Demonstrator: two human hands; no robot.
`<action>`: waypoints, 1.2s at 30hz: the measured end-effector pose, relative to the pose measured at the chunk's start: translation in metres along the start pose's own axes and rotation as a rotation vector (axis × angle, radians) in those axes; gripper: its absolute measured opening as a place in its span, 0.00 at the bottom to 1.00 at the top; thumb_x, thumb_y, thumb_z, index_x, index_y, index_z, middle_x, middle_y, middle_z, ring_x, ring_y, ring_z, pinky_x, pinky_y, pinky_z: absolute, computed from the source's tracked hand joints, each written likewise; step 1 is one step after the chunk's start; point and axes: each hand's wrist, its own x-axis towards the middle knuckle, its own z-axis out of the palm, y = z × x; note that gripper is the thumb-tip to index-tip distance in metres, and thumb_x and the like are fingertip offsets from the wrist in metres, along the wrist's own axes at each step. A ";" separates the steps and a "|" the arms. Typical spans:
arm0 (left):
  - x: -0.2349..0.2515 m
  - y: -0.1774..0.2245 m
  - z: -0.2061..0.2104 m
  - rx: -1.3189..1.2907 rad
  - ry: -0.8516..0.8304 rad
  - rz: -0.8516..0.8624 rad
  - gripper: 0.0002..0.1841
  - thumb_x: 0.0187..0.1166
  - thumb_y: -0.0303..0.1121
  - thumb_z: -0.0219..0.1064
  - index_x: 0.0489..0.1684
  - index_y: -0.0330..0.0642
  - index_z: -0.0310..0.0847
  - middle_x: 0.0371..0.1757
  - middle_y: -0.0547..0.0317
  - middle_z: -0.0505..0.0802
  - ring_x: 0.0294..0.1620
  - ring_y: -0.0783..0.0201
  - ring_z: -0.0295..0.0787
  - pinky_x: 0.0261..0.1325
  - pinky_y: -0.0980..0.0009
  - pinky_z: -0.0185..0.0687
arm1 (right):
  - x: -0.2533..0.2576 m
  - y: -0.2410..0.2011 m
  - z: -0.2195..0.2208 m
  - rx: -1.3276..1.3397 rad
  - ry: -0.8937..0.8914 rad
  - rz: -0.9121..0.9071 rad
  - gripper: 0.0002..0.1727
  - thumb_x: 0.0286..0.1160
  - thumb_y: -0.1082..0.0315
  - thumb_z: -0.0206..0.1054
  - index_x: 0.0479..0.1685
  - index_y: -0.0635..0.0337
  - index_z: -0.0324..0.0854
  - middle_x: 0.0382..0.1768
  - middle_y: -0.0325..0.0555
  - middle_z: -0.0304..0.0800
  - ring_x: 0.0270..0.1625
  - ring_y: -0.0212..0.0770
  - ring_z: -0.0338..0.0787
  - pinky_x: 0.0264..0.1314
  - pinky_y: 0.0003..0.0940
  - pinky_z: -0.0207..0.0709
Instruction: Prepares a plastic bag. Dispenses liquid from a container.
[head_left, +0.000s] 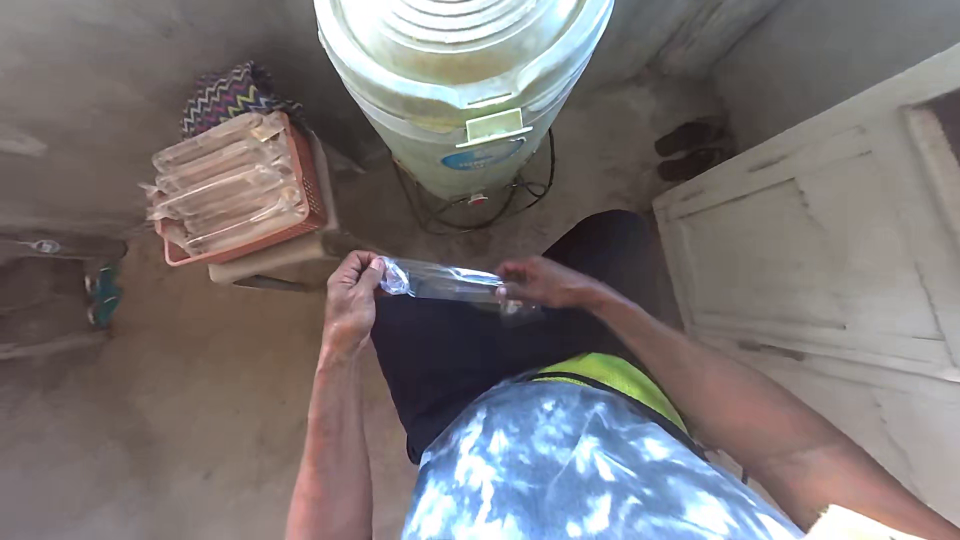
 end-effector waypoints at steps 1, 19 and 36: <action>-0.001 -0.002 -0.004 0.021 0.017 0.003 0.09 0.88 0.23 0.54 0.40 0.40 0.80 0.28 0.66 0.89 0.28 0.72 0.88 0.37 0.72 0.89 | 0.001 0.003 -0.006 -0.086 0.028 0.031 0.17 0.85 0.58 0.66 0.57 0.65 0.84 0.42 0.49 0.89 0.42 0.37 0.87 0.53 0.41 0.82; -0.015 -0.044 0.119 -0.137 0.067 -0.365 0.09 0.89 0.26 0.58 0.48 0.28 0.79 0.37 0.49 0.91 0.34 0.62 0.92 0.40 0.66 0.92 | 0.019 -0.012 0.035 0.233 0.327 0.218 0.19 0.90 0.59 0.59 0.55 0.69 0.82 0.39 0.51 0.86 0.35 0.37 0.86 0.44 0.36 0.83; 0.025 -0.063 0.142 -0.139 -0.120 -0.483 0.05 0.87 0.23 0.58 0.48 0.29 0.76 0.38 0.51 0.89 0.35 0.63 0.91 0.45 0.68 0.91 | 0.053 0.016 0.002 0.150 0.481 0.374 0.15 0.81 0.64 0.70 0.55 0.69 0.84 0.43 0.59 0.90 0.45 0.53 0.90 0.54 0.53 0.83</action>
